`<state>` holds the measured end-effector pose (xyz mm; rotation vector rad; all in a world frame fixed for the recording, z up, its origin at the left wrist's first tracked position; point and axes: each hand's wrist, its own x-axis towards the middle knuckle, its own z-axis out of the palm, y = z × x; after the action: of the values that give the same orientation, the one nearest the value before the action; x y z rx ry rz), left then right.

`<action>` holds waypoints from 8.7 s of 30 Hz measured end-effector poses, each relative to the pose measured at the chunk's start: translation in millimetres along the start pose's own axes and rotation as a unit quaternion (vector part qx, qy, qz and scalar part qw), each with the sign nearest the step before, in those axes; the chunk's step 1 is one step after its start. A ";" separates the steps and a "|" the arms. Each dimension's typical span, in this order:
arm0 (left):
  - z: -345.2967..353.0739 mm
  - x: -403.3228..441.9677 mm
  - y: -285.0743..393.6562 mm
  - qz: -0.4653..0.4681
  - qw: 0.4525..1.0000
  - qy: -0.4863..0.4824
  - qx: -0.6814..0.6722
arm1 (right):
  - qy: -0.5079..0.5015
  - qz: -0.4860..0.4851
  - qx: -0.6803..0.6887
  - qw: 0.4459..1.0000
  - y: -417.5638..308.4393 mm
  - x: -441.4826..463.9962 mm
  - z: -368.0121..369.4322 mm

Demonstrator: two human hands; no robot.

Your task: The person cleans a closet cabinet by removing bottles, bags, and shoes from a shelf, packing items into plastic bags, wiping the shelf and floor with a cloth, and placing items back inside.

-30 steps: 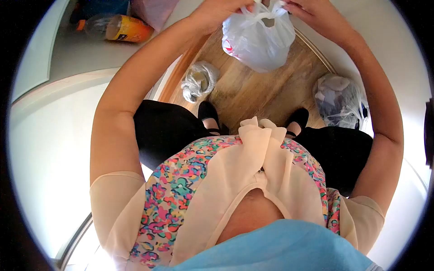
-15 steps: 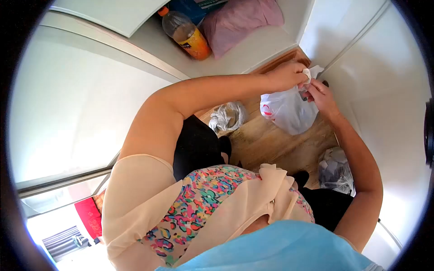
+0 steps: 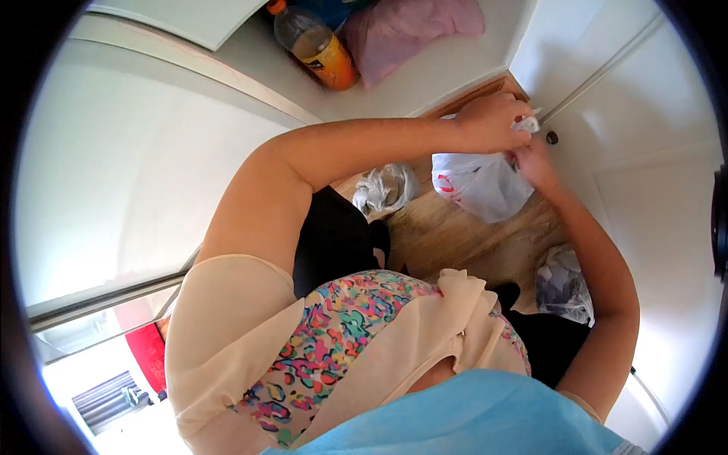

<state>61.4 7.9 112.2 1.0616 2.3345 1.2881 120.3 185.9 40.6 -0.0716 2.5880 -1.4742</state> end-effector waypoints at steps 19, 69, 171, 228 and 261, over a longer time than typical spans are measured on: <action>12.5 -16.6 -39.6 -0.148 0.968 -0.183 -0.086 | -0.068 0.215 0.264 0.938 -1.5 -14.7 -36.7; 2.4 -21.2 -84.1 0.200 0.866 -0.095 0.449 | -0.049 -0.244 -0.325 0.913 -8.6 -40.0 -5.2; -98.5 -42.7 -26.4 -0.274 0.905 0.039 -0.324 | 0.116 0.094 0.198 0.969 -18.9 -122.8 -138.9; 9.5 -14.6 32.1 -0.044 0.920 -0.176 -0.347 | 0.098 -0.248 -0.359 0.894 -126.5 -82.9 -92.2; 27.5 -21.8 9.5 -0.081 0.990 -0.088 -0.079 | -0.074 0.196 0.077 0.975 -31.2 -80.8 -10.7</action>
<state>96.0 12.6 102.0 0.8783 2.1023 1.2411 196.9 188.8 82.1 0.3163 2.1997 -1.4492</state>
